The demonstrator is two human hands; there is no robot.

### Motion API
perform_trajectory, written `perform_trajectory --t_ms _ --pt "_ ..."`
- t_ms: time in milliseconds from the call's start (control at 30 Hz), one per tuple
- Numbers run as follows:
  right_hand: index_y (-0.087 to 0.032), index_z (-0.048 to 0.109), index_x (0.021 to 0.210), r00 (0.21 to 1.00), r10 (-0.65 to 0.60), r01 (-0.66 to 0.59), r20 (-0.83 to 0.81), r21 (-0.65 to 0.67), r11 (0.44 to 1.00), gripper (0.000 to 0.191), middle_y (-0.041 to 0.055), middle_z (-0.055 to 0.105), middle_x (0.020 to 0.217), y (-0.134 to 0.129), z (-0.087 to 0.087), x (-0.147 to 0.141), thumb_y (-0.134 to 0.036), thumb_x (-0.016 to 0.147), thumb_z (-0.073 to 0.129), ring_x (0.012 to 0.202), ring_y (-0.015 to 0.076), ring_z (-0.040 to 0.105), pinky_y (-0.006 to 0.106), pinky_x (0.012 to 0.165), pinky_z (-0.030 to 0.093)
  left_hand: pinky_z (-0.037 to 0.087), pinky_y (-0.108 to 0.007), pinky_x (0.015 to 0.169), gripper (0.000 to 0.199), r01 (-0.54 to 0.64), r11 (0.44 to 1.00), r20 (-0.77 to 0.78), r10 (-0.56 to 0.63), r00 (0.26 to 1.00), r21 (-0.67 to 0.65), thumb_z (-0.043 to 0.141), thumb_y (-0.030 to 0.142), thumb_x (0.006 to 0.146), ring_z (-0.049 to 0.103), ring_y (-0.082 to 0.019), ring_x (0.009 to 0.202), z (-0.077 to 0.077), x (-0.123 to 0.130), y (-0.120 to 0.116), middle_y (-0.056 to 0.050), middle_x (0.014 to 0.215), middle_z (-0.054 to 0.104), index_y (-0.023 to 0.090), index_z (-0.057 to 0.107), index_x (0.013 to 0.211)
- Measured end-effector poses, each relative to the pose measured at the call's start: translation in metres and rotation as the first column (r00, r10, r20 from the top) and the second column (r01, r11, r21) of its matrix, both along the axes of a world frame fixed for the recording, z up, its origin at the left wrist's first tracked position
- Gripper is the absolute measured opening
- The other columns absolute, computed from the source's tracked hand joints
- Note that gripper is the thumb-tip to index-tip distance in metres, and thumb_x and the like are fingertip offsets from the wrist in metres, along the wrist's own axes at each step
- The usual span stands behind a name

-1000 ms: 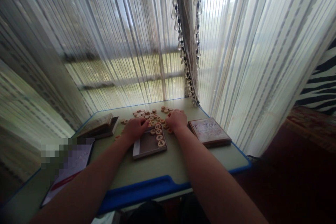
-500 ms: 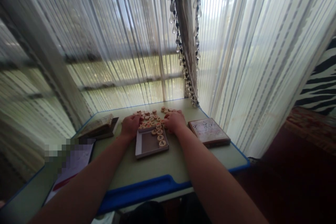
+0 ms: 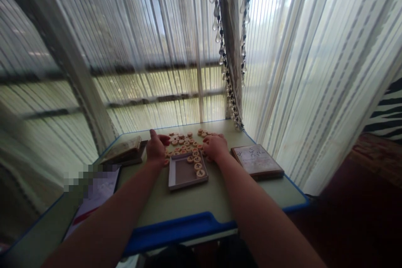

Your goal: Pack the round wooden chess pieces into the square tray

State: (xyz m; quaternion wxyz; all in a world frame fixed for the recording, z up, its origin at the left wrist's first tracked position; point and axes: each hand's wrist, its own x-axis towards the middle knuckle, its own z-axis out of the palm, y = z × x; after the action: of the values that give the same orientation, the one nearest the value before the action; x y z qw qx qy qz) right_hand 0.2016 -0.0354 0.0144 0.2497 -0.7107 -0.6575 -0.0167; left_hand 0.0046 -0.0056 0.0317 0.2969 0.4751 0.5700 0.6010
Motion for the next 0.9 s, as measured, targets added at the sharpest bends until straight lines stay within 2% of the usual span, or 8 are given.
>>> perform_trajectory --t_ms 200,367,433,567,700,800,833,900 --pt "-0.019 0.059 0.107 0.966 -0.255 0.253 -0.041 -0.051 0.966 0.043 0.0119 0.054 0.112 -0.001 0.002 0.008 -0.04 0.072 0.045 0.103 0.0259 0.046 0.036 0.086 0.031 0.044 -0.034 0.069 0.097 0.251 0.964 0.172 -0.234 0.957 -0.087 -0.013 0.069 0.068 0.058 -0.022 0.09 0.023 -0.012 -0.003 -0.012 0.106 0.061 0.016 0.061 0.102" --pt "-0.015 0.058 0.107 0.977 -0.208 0.206 -0.043 -0.058 0.977 0.042 0.0134 0.058 0.106 0.003 0.001 0.012 -0.037 0.074 0.044 0.103 0.0229 0.049 0.032 0.087 0.032 0.044 -0.038 0.069 0.104 0.358 0.885 0.107 -0.341 0.934 -0.297 -0.014 0.074 0.061 0.055 -0.028 0.095 0.036 -0.02 -0.006 -0.016 0.108 0.059 0.015 0.06 0.104" --pt "-0.015 0.06 0.102 0.983 -0.173 0.17 -0.056 -0.048 0.984 0.039 0.0128 0.06 0.102 0.004 0.001 0.01 -0.036 0.074 0.044 0.1 0.0225 0.051 0.031 0.086 0.033 0.045 -0.039 0.067 0.105 0.329 0.879 0.05 -0.333 0.942 -0.347 -0.014 0.074 0.061 0.055 -0.029 0.093 0.039 -0.022 -0.007 -0.018 0.106 0.059 0.013 0.06 0.103" --pt "-0.015 0.062 0.099 0.985 -0.131 0.128 -0.113 -0.034 0.991 0.035 0.0118 0.062 0.099 0.005 0.001 0.008 -0.031 0.073 0.045 0.094 0.0212 0.054 0.027 0.081 0.037 0.045 -0.04 0.068 0.1 0.144 0.944 -0.113 -0.185 0.976 -0.296 -0.014 0.071 0.065 0.054 -0.028 0.094 0.042 -0.027 -0.008 -0.016 0.111 0.056 0.015 0.056 0.109" --pt "-0.014 0.063 0.098 0.991 -0.108 0.109 -0.081 -0.002 0.994 0.033 0.012 0.062 0.099 0.006 -0.001 0.007 -0.028 0.073 0.045 0.094 0.0214 0.054 0.027 0.082 0.037 0.046 -0.039 0.069 0.087 0.06 0.953 -0.305 -0.154 0.94 -0.297 -0.005 0.068 0.072 0.055 -0.027 0.095 0.036 -0.033 -0.002 -0.013 0.113 0.056 0.018 0.053 0.113" --pt "-0.015 0.065 0.091 0.995 -0.083 0.083 -0.057 -0.001 0.997 0.029 0.0107 0.063 0.098 0.006 -0.002 0.007 -0.027 0.073 0.045 0.094 0.0207 0.054 0.028 0.084 0.037 0.046 -0.036 0.069 0.076 0.033 0.943 -0.568 -0.226 0.791 -0.33 0.007 0.063 0.078 0.057 -0.026 0.093 0.024 -0.033 0.005 -0.015 0.109 0.059 0.013 0.054 0.113" --pt "-0.016 0.066 0.09 0.995 -0.079 0.08 -0.06 0.004 0.997 0.029 0.0103 0.063 0.097 0.006 -0.002 0.007 -0.026 0.072 0.045 0.094 0.0204 0.054 0.028 0.084 0.037 0.046 -0.035 0.071 0.072 0.026 0.942 -0.683 -0.263 0.682 -0.336 0.01 0.059 0.081 0.057 -0.026 0.093 0.02 -0.032 0.006 -0.017 0.107 0.059 0.011 0.056 0.109" --pt "-0.016 0.066 0.088 0.995 -0.066 0.067 -0.074 0.02 0.998 0.028 0.0099 0.063 0.097 0.006 -0.003 0.006 -0.026 0.073 0.045 0.094 0.0199 0.054 0.027 0.084 0.037 0.044 -0.035 0.076 0.064 0.018 0.938 -0.87 -0.328 0.367 -0.346 0.015 0.049 0.084 0.057 -0.026 0.095 0.013 -0.029 0.007 -0.018 0.102 0.062 0.01 0.062 0.098"
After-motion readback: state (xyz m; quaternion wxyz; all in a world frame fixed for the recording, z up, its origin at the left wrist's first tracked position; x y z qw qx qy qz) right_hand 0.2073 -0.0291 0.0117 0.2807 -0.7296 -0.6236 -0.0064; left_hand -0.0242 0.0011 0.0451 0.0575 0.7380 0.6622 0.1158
